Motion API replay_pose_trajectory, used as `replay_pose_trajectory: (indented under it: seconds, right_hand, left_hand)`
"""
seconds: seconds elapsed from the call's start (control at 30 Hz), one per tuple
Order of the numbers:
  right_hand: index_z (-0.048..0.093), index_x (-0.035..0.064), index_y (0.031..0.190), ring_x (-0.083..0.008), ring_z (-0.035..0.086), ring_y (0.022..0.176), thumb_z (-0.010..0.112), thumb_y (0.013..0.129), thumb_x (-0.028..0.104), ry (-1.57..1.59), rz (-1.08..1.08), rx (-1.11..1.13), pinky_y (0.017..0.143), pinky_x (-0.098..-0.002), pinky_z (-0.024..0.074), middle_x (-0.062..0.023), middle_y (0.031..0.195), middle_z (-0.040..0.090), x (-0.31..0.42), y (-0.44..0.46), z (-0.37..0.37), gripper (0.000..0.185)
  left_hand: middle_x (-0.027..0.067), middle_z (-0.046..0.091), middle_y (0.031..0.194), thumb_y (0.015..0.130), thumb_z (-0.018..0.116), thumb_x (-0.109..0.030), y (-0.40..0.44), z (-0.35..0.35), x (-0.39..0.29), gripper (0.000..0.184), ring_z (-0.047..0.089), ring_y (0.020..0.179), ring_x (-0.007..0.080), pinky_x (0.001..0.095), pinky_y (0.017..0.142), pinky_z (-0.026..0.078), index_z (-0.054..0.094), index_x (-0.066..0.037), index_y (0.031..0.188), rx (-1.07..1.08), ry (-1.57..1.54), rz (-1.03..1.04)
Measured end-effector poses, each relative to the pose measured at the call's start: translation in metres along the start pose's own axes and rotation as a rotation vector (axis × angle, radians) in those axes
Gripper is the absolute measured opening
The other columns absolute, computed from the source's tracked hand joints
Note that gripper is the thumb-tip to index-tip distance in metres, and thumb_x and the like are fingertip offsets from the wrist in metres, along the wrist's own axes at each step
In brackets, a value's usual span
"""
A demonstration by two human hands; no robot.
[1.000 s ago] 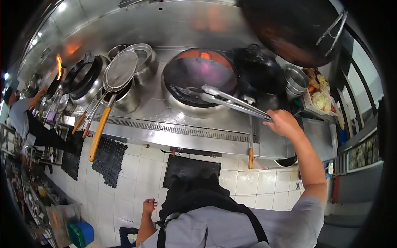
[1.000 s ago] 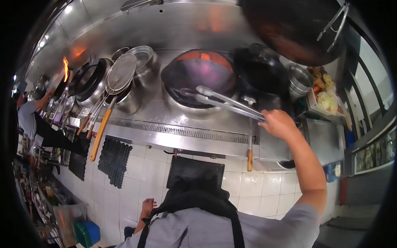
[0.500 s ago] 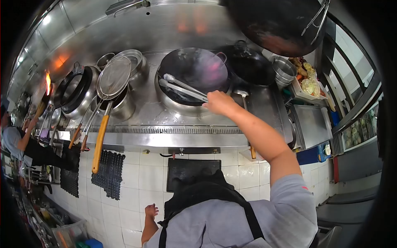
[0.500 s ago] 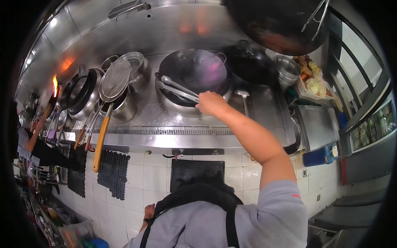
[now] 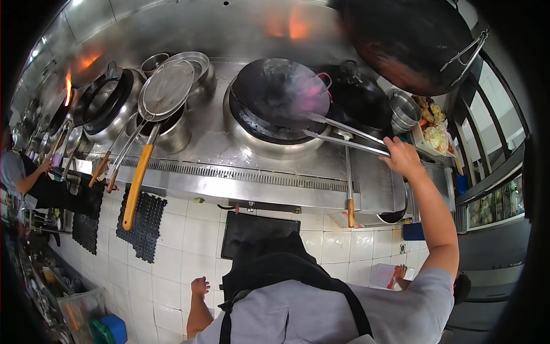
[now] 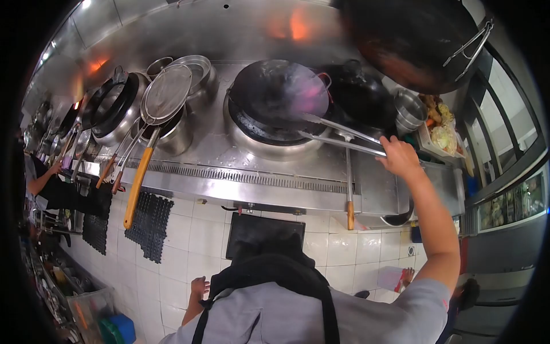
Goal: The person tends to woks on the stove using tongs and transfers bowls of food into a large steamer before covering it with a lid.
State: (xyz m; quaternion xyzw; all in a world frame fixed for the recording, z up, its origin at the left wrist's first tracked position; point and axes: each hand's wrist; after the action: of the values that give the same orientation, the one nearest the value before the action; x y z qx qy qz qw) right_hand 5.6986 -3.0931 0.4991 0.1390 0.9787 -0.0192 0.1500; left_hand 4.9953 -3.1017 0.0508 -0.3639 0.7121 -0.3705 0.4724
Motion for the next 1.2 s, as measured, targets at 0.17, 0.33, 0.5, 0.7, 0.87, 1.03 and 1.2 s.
replay_pose_trajectory:
  seconds: [0.17, 0.33, 0.5, 0.7, 0.87, 1.03, 1.2]
  right_hand:
    - [0.051, 0.0059, 0.103, -0.0321, 0.062, 0.077, 0.069, 0.074, 0.033, -0.127, -0.068, -0.023, 0.064, -0.0413, 0.0506, -0.0149, 0.088, 0.058, -0.005, 0.028, 0.026, 0.044]
    - [0.060, 0.0053, 0.092, -0.0311, 0.064, 0.075, 0.069, 0.073, 0.033, -0.208, -0.152, 0.070, 0.065, -0.0404, 0.0512, -0.0140, 0.078, 0.063, 0.000, 0.058, 0.006, 0.035]
    - [0.064, 0.0046, 0.083, -0.0314, 0.065, 0.077, 0.070, 0.073, 0.031, -0.265, -0.189, 0.156, 0.068, -0.0404, 0.0519, -0.0135, 0.076, 0.065, 0.013, 0.064, -0.047, 0.029]
    - [0.067, 0.0034, 0.084, -0.0328, 0.063, 0.083, 0.073, 0.070, 0.031, -0.232, -0.140, 0.226, 0.071, -0.0411, 0.0516, -0.0150, 0.081, 0.065, 0.033, 0.060, -0.093, 0.031]
    - [0.067, 0.0044, 0.086, -0.0336, 0.062, 0.087, 0.073, 0.070, 0.032, -0.142, -0.099, 0.220, 0.072, -0.0427, 0.0504, -0.0155, 0.085, 0.065, 0.042, 0.053, -0.123, 0.032]
    - [0.068, 0.0057, 0.086, -0.0344, 0.063, 0.083, 0.074, 0.069, 0.032, -0.127, -0.120, 0.215, 0.072, -0.0435, 0.0498, -0.0151, 0.082, 0.065, 0.043, 0.054, -0.125, 0.032]
    - [0.067, 0.0055, 0.085, -0.0348, 0.062, 0.083, 0.074, 0.069, 0.033, -0.103, -0.093, 0.222, 0.072, -0.0433, 0.0499, -0.0152, 0.081, 0.065, 0.045, 0.048, -0.120, 0.033]
  left_hand:
    - [0.0095, 0.063, 0.078, 0.085, 0.054, -0.026, -0.004, 0.007, -0.016, 0.027, 0.059, 0.058, 0.0201, 0.0339, 0.050, 0.044, 0.055, -0.004, 0.100, -0.005, 0.025, 0.045]
    - [0.0093, 0.063, 0.077, 0.085, 0.055, -0.025, -0.002, 0.005, -0.019, 0.027, 0.060, 0.060, 0.0199, 0.0320, 0.048, 0.044, 0.055, -0.003, 0.100, -0.025, -0.005, 0.102]
    - [0.0096, 0.062, 0.078, 0.084, 0.055, -0.026, 0.005, 0.012, -0.003, 0.027, 0.061, 0.061, 0.0210, 0.0337, 0.049, 0.045, 0.055, -0.003, 0.100, -0.027, -0.024, 0.070]
    - [0.0113, 0.062, 0.080, 0.086, 0.054, -0.026, 0.011, 0.016, 0.021, 0.027, 0.061, 0.061, 0.0243, 0.0373, 0.051, 0.046, 0.052, -0.004, 0.102, 0.061, -0.032, -0.024]
    - [0.0114, 0.063, 0.080, 0.086, 0.054, -0.026, 0.013, 0.011, 0.024, 0.028, 0.061, 0.063, 0.0239, 0.0369, 0.053, 0.046, 0.053, -0.003, 0.103, 0.059, 0.011, -0.041]
    - [0.0108, 0.063, 0.080, 0.086, 0.054, -0.026, 0.011, 0.006, 0.000, 0.029, 0.060, 0.061, 0.0223, 0.0354, 0.052, 0.046, 0.053, -0.003, 0.104, 0.007, -0.001, -0.013]
    - [0.0108, 0.063, 0.080, 0.086, 0.054, -0.025, 0.018, 0.007, -0.022, 0.028, 0.060, 0.061, 0.0221, 0.0358, 0.053, 0.046, 0.054, -0.003, 0.103, 0.003, -0.009, 0.054]
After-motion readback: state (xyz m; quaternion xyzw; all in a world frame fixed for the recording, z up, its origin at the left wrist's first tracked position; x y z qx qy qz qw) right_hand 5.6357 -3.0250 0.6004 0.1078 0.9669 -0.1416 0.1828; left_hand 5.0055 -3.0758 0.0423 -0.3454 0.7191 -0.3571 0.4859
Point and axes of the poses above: each hand's wrist, its own y-axis towards the middle knuckle, its own z-axis out of the palm, x = y × z
